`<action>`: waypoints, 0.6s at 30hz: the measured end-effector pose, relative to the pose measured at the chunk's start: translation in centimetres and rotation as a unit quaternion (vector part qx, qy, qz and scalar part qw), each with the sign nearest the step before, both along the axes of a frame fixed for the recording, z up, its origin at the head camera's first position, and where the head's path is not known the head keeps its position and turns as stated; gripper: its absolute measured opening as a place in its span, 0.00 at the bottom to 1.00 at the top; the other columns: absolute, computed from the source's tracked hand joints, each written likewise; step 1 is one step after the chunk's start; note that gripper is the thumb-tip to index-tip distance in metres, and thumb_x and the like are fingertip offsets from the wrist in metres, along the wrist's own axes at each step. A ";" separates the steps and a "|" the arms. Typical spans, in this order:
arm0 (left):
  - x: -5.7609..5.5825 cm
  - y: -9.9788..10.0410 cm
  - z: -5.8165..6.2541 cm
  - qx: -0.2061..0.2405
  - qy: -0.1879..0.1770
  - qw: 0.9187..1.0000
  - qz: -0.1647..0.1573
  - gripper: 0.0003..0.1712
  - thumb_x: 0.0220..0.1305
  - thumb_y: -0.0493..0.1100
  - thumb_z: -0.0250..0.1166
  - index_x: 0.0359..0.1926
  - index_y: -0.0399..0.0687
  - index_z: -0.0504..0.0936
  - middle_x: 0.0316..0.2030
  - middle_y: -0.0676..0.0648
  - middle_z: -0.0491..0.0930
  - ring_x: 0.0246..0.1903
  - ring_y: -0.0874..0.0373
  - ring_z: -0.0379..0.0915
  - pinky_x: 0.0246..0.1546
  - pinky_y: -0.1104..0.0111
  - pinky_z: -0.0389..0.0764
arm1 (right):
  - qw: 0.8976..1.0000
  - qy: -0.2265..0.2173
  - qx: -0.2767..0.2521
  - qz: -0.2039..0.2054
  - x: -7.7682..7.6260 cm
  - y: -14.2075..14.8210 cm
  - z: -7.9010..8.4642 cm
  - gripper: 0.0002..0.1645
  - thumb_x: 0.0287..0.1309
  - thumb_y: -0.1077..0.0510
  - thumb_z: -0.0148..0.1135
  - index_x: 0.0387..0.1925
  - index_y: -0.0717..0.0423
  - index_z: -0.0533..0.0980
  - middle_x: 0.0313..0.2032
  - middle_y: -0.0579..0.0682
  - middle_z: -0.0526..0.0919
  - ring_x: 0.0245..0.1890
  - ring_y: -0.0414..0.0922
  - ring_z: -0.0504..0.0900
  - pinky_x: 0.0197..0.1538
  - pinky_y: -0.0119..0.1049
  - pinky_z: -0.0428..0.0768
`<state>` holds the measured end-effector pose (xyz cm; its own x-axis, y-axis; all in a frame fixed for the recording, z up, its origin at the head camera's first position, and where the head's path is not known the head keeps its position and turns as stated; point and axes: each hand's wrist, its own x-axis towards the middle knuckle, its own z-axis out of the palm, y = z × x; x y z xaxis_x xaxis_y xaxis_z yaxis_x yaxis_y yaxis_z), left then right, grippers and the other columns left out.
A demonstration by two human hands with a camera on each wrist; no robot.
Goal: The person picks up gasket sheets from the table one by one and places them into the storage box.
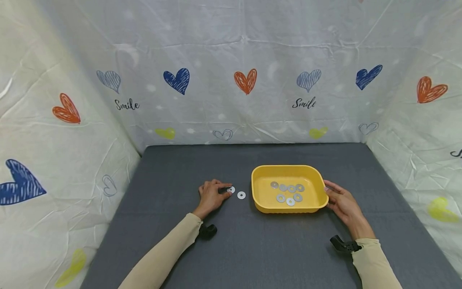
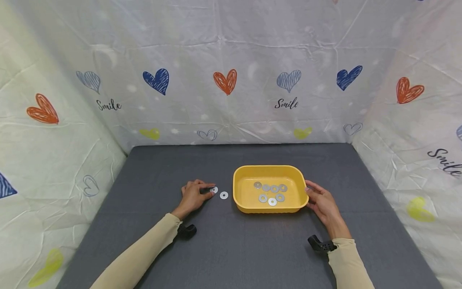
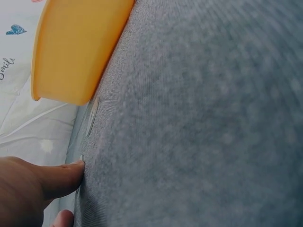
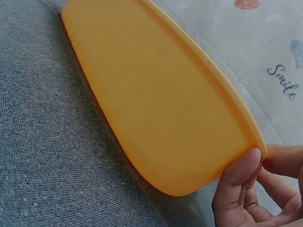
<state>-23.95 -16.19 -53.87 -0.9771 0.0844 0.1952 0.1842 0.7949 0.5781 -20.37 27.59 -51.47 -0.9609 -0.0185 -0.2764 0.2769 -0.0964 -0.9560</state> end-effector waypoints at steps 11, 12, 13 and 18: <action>0.1 -0.1 -0.1 0.043 0.013 0.999 0.006 0.15 0.52 0.44 0.76 0.43 0.55 0.88 0.44 0.47 0.83 0.48 0.46 0.70 0.61 0.45 0.55 | 1.000 -0.001 0.001 -0.001 0.1 -0.1 0.1 0.38 0.68 0.50 0.59 0.74 0.54 0.58 0.45 0.33 0.81 0.43 0.35 0.83 0.41 0.31 0.84; 0.1 -0.2 -0.1 0.050 0.014 0.999 0.006 0.14 0.52 0.44 0.76 0.43 0.55 0.88 0.42 0.48 0.84 0.47 0.46 0.71 0.61 0.45 0.55 | 1.000 -0.002 0.001 -0.001 0.1 -0.2 0.2 0.38 0.68 0.50 0.59 0.74 0.54 0.58 0.45 0.33 0.81 0.43 0.35 0.83 0.42 0.31 0.84; 0.1 -0.2 -0.1 0.057 0.014 0.998 0.006 0.14 0.52 0.43 0.76 0.42 0.55 0.87 0.41 0.48 0.84 0.46 0.47 0.72 0.61 0.46 0.54 | 1.000 -0.003 0.002 -0.002 0.1 -0.2 0.2 0.38 0.68 0.51 0.59 0.74 0.54 0.58 0.45 0.33 0.81 0.43 0.35 0.83 0.42 0.31 0.84; 0.3 -0.4 0.0 0.096 0.008 0.995 0.007 0.10 0.55 0.40 0.74 0.40 0.53 0.87 0.32 0.50 0.84 0.37 0.53 0.77 0.58 0.53 0.60 | 1.000 -0.006 0.004 -0.004 0.1 -0.2 0.4 0.37 0.69 0.51 0.58 0.74 0.54 0.58 0.45 0.33 0.81 0.43 0.35 0.83 0.42 0.32 0.84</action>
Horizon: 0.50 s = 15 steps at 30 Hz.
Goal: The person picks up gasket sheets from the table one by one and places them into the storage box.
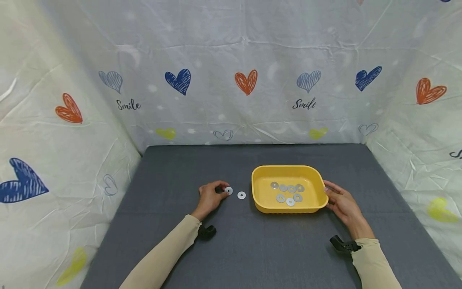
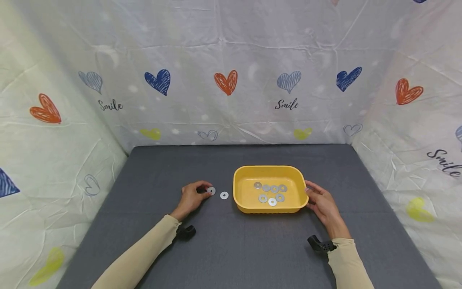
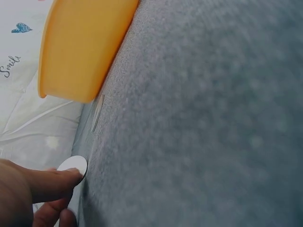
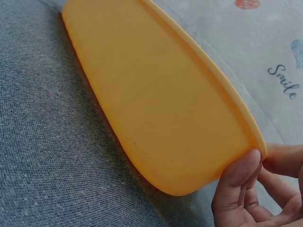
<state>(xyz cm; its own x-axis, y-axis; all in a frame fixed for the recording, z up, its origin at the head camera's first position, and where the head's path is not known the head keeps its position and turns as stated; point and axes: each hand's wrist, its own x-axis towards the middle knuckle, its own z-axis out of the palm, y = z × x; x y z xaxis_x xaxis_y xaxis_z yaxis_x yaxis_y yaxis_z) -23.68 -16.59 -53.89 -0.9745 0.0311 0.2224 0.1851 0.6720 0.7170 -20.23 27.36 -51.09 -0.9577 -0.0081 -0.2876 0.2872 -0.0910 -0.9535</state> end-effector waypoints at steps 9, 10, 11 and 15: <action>0.9 -0.6 0.6 0.029 0.010 0.999 -0.014 0.06 0.58 0.38 0.71 0.37 0.52 0.88 0.31 0.50 0.84 0.31 0.58 0.80 0.37 0.64 0.79 | 1.000 0.004 -0.002 0.004 0.1 -0.1 0.1 0.36 0.69 0.52 0.58 0.74 0.54 0.58 0.44 0.33 0.82 0.43 0.35 0.83 0.41 0.31 0.83; 1.1 -0.6 0.7 0.030 0.015 0.999 -0.017 0.07 0.58 0.37 0.71 0.37 0.52 0.88 0.31 0.49 0.84 0.32 0.58 0.81 0.38 0.63 0.80 | 1.000 0.003 -0.001 0.004 0.1 -0.1 0.1 0.37 0.69 0.52 0.58 0.74 0.54 0.58 0.44 0.33 0.82 0.43 0.35 0.83 0.41 0.31 0.83; 1.3 -0.7 0.8 0.031 0.018 0.999 -0.020 0.07 0.58 0.37 0.71 0.38 0.52 0.88 0.32 0.49 0.84 0.32 0.58 0.81 0.37 0.63 0.80 | 1.000 0.002 -0.001 0.004 0.1 -0.1 0.1 0.37 0.69 0.51 0.58 0.74 0.54 0.58 0.44 0.33 0.82 0.43 0.35 0.83 0.41 0.31 0.83; 2.0 -0.7 1.3 0.041 0.022 0.998 -0.029 0.07 0.57 0.36 0.72 0.37 0.51 0.87 0.32 0.49 0.84 0.31 0.58 0.83 0.34 0.66 0.81 | 1.000 0.000 -0.001 0.002 0.1 0.0 0.1 0.38 0.68 0.51 0.59 0.74 0.54 0.58 0.44 0.33 0.82 0.42 0.34 0.83 0.41 0.31 0.83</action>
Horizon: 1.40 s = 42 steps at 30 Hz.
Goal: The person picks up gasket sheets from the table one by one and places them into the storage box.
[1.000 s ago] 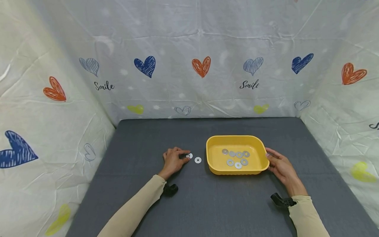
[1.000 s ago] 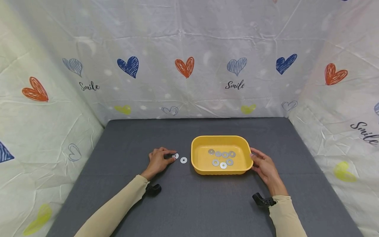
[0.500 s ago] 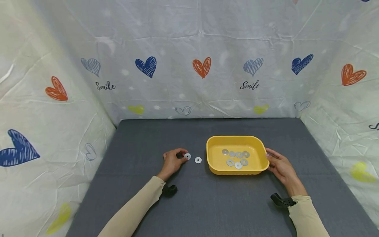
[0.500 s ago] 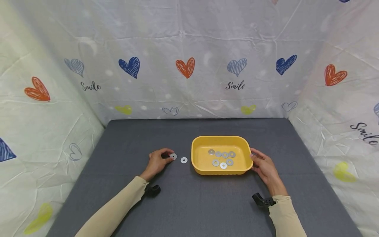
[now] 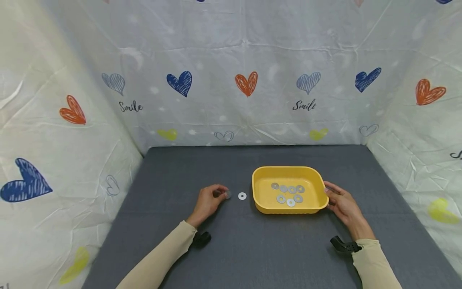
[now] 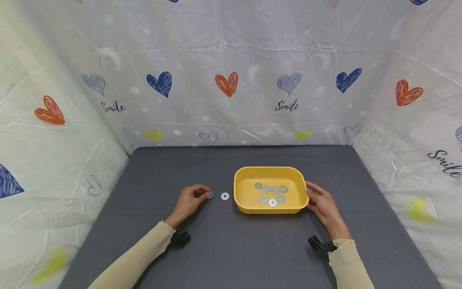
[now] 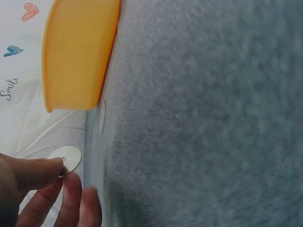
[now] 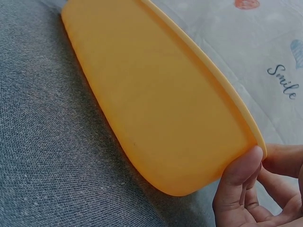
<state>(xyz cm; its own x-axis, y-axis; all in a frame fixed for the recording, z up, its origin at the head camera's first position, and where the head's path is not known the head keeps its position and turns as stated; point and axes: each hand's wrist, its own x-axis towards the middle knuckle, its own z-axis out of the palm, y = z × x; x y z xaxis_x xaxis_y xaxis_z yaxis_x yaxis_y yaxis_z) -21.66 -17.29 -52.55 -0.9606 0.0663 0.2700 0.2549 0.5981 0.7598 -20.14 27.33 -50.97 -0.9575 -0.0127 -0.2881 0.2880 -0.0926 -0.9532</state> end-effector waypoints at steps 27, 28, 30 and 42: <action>0.5 3.8 5.5 0.173 -0.125 0.974 -0.070 0.10 0.61 0.38 0.69 0.45 0.46 0.85 0.38 0.45 0.81 0.38 0.43 0.83 0.35 0.51 0.87 | 1.000 -0.011 -0.013 -0.003 -0.1 0.1 0.0 0.37 0.68 0.52 0.59 0.74 0.53 0.59 0.43 0.33 0.82 0.41 0.34 0.83 0.40 0.32 0.84; 0.4 4.0 5.6 0.176 -0.133 0.973 -0.070 0.11 0.61 0.38 0.69 0.45 0.45 0.84 0.38 0.45 0.81 0.38 0.44 0.83 0.34 0.53 0.87 | 1.000 -0.011 -0.012 -0.003 -0.1 0.1 0.0 0.37 0.68 0.52 0.59 0.74 0.53 0.58 0.43 0.33 0.82 0.41 0.34 0.83 0.40 0.32 0.84; 0.4 4.4 6.0 0.182 -0.147 0.970 -0.072 0.11 0.62 0.39 0.68 0.46 0.45 0.84 0.39 0.45 0.82 0.40 0.45 0.83 0.33 0.57 0.88 | 1.000 -0.011 -0.010 -0.004 -0.1 0.1 0.1 0.38 0.68 0.52 0.59 0.74 0.53 0.58 0.43 0.32 0.82 0.41 0.34 0.83 0.40 0.32 0.84; -1.0 7.0 6.8 0.169 -0.193 0.963 -0.078 0.09 0.62 0.39 0.68 0.44 0.47 0.84 0.42 0.44 0.83 0.40 0.42 0.83 0.34 0.54 0.87 | 1.000 -0.008 -0.003 -0.005 -0.2 0.1 -0.1 0.38 0.68 0.51 0.59 0.74 0.53 0.58 0.43 0.32 0.81 0.40 0.34 0.82 0.40 0.31 0.83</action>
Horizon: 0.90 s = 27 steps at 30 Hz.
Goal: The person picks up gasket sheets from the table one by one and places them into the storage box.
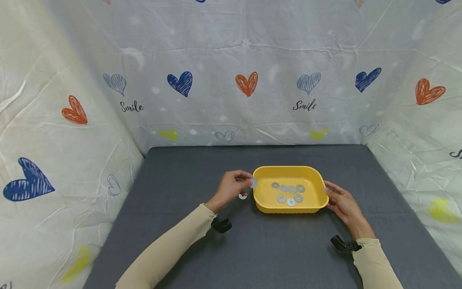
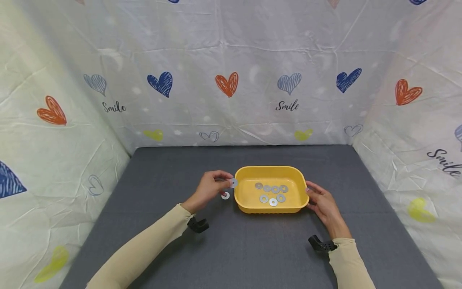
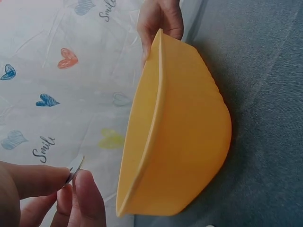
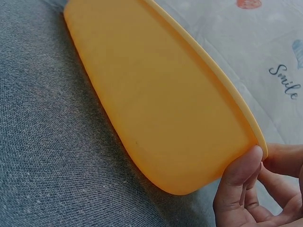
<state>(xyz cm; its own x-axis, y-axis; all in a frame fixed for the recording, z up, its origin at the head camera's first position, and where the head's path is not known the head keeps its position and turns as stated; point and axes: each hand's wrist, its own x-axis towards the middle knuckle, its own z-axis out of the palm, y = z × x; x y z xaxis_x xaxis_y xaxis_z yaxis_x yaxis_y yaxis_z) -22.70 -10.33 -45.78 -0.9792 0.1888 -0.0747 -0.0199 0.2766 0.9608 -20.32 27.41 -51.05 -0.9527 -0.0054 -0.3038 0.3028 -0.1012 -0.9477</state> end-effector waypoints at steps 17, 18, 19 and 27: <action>-1.4 3.3 -0.2 -0.052 -0.003 0.998 -0.044 0.07 0.62 0.37 0.68 0.42 0.45 0.86 0.39 0.45 0.83 0.42 0.39 0.83 0.28 0.65 0.87 | 1.000 -0.001 -0.003 -0.002 -0.2 0.1 -0.2 0.38 0.67 0.50 0.60 0.74 0.52 0.59 0.43 0.33 0.82 0.41 0.34 0.82 0.40 0.31 0.83; -1.5 3.4 -0.2 -0.057 -0.002 0.997 -0.047 0.07 0.62 0.37 0.68 0.42 0.45 0.86 0.39 0.45 0.83 0.42 0.40 0.83 0.27 0.67 0.87 | 1.000 -0.001 -0.004 0.000 -0.2 0.1 -0.2 0.38 0.67 0.50 0.60 0.74 0.52 0.59 0.43 0.33 0.82 0.41 0.34 0.82 0.40 0.31 0.83; -1.6 3.6 -0.1 -0.060 -0.003 0.997 -0.050 0.07 0.62 0.37 0.68 0.42 0.45 0.86 0.39 0.45 0.83 0.42 0.40 0.83 0.26 0.68 0.86 | 1.000 0.000 -0.005 0.001 -0.1 0.1 -0.2 0.38 0.67 0.50 0.60 0.74 0.52 0.59 0.43 0.33 0.82 0.41 0.34 0.83 0.40 0.31 0.83; -2.8 4.9 0.6 -0.072 -0.007 0.995 -0.069 0.05 0.61 0.36 0.68 0.39 0.44 0.86 0.36 0.45 0.82 0.40 0.42 0.83 0.31 0.59 0.88 | 1.000 0.003 -0.002 0.004 0.0 0.2 -0.1 0.37 0.68 0.51 0.59 0.73 0.52 0.59 0.44 0.34 0.82 0.40 0.35 0.82 0.40 0.31 0.83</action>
